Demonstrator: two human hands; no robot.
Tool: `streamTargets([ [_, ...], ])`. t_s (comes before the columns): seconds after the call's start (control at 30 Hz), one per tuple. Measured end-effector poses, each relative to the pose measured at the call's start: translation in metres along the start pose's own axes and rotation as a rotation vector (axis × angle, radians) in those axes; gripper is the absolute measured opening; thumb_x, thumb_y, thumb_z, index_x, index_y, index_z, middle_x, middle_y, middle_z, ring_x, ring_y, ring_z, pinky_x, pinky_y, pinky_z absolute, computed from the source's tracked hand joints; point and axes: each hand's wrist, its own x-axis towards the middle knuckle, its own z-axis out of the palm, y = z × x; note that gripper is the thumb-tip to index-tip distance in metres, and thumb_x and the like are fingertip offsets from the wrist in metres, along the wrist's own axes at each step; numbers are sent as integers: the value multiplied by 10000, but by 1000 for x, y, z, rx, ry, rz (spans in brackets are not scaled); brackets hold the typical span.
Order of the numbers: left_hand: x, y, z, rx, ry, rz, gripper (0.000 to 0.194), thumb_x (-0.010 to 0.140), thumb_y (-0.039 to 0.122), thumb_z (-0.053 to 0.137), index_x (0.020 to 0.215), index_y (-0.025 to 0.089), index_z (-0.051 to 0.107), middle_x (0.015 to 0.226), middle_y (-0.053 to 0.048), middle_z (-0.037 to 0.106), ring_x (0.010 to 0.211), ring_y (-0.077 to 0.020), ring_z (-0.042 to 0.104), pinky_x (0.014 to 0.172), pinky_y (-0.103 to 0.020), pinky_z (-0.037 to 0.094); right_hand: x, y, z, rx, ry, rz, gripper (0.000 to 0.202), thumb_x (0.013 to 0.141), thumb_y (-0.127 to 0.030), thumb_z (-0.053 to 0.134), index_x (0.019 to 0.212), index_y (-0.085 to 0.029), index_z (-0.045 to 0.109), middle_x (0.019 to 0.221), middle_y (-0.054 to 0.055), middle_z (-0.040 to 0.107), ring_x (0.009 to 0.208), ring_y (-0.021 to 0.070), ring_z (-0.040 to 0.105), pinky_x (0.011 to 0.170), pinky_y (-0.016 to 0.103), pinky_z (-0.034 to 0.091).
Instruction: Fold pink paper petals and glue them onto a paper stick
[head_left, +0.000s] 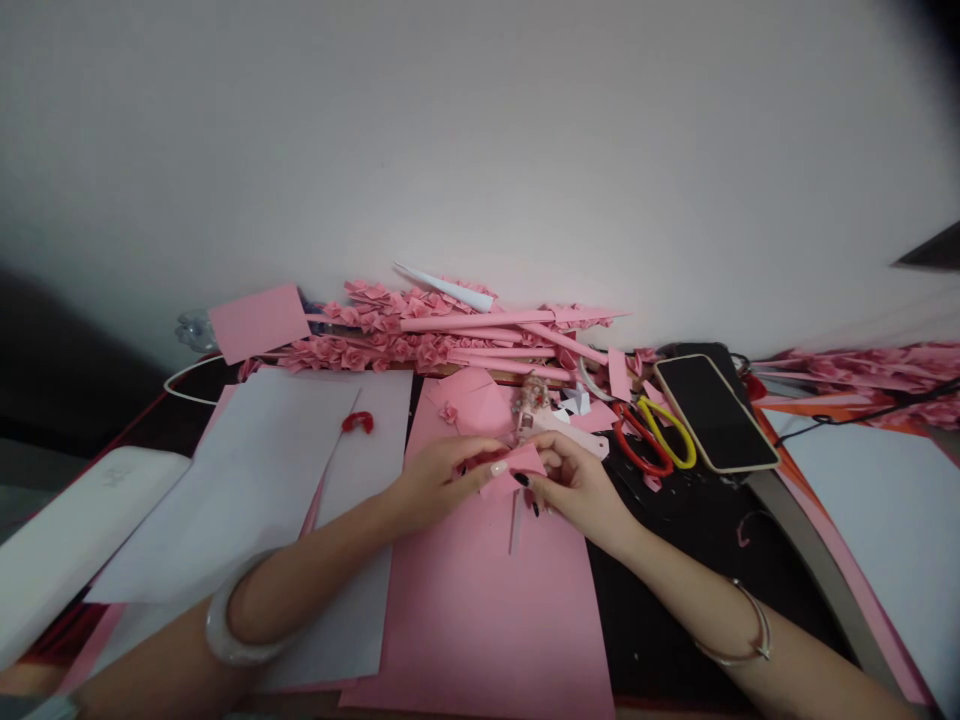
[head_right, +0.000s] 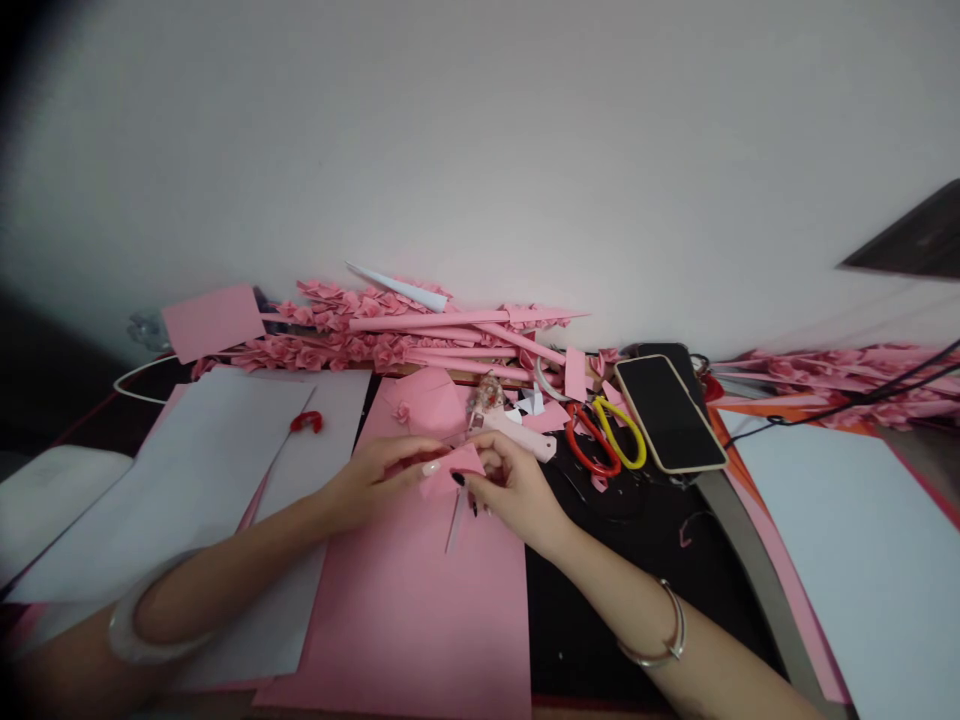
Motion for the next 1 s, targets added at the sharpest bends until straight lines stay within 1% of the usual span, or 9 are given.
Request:
streamTargets([
  [0.07, 1, -1, 0, 39, 7, 0, 276, 885, 329, 425, 790, 143, 607, 663, 14, 546, 601, -108, 464, 573, -220, 351, 1, 0, -1, -28, 39, -10, 149, 790, -256, 622, 877, -161, 546, 542, -60, 532, 400, 65, 482, 394, 181, 361],
  [0.13, 1, -3, 0, 42, 1, 3, 329, 865, 307, 444, 585, 142, 494, 559, 46, 366, 533, -87, 334, 514, -217, 271, 1, -1, -2, -60, 89, -25, 147, 788, -287, 620, 828, -158, 563, 503, -60, 516, 369, 70, 471, 370, 186, 353],
  [0.23, 1, -5, 1, -96, -45, -54, 333, 839, 286, 467, 539, 148, 420, 561, 58, 252, 521, -78, 257, 485, -215, 207, 1, -4, -3, -80, 122, -43, 165, 773, -308, 636, 818, -156, 591, 501, -60, 500, 352, 67, 459, 352, 186, 356],
  [0.37, 0, -1, 1, -319, -82, -171, 229, 826, 305, 476, 706, 132, 565, 578, 49, 373, 523, -81, 333, 486, -204, 252, 0, -4, -2, -94, 13, -32, 206, 758, -308, 647, 894, -155, 628, 621, -25, 553, 415, 68, 483, 404, 200, 429],
  [0.5, 2, 2, 0, -450, -78, -209, 207, 808, 300, 507, 789, 118, 604, 653, 16, 502, 587, -97, 438, 542, -213, 339, 0, -3, -1, -144, -77, -22, 186, 810, -301, 588, 887, -149, 664, 576, -27, 542, 441, 79, 480, 435, 204, 427],
  [0.57, 2, 2, 1, -493, -65, -238, 175, 794, 274, 528, 790, 113, 598, 658, 14, 516, 593, -96, 450, 552, -214, 355, 0, -3, -2, -154, -82, -27, 197, 825, -312, 574, 892, -154, 671, 561, -30, 548, 437, 81, 471, 435, 205, 412],
  [0.73, 3, 4, 1, -567, -90, -264, 134, 785, 230, 545, 817, 114, 602, 652, 25, 522, 579, -83, 447, 551, -204, 368, 0, -4, -5, -150, -46, -12, 256, 827, -378, 573, 737, -149, 643, 528, -25, 546, 431, 98, 492, 433, 215, 397],
  [0.9, 2, 4, -1, -609, -47, -292, 145, 772, 238, 575, 682, 129, 607, 591, 42, 500, 559, -76, 447, 564, -200, 399, 0, -7, -6, -114, -72, -22, 323, 842, -387, 555, 630, -150, 611, 486, -16, 567, 410, 99, 510, 425, 212, 408],
  [1.0, 2, -1, 0, -703, -46, -296, 139, 761, 257, 599, 784, 135, 660, 633, 27, 539, 592, -78, 480, 595, -205, 436, -1, -5, -7, -50, -45, -34, 276, 833, -334, 575, 639, -155, 656, 510, -6, 607, 417, 101, 531, 435, 216, 427],
])
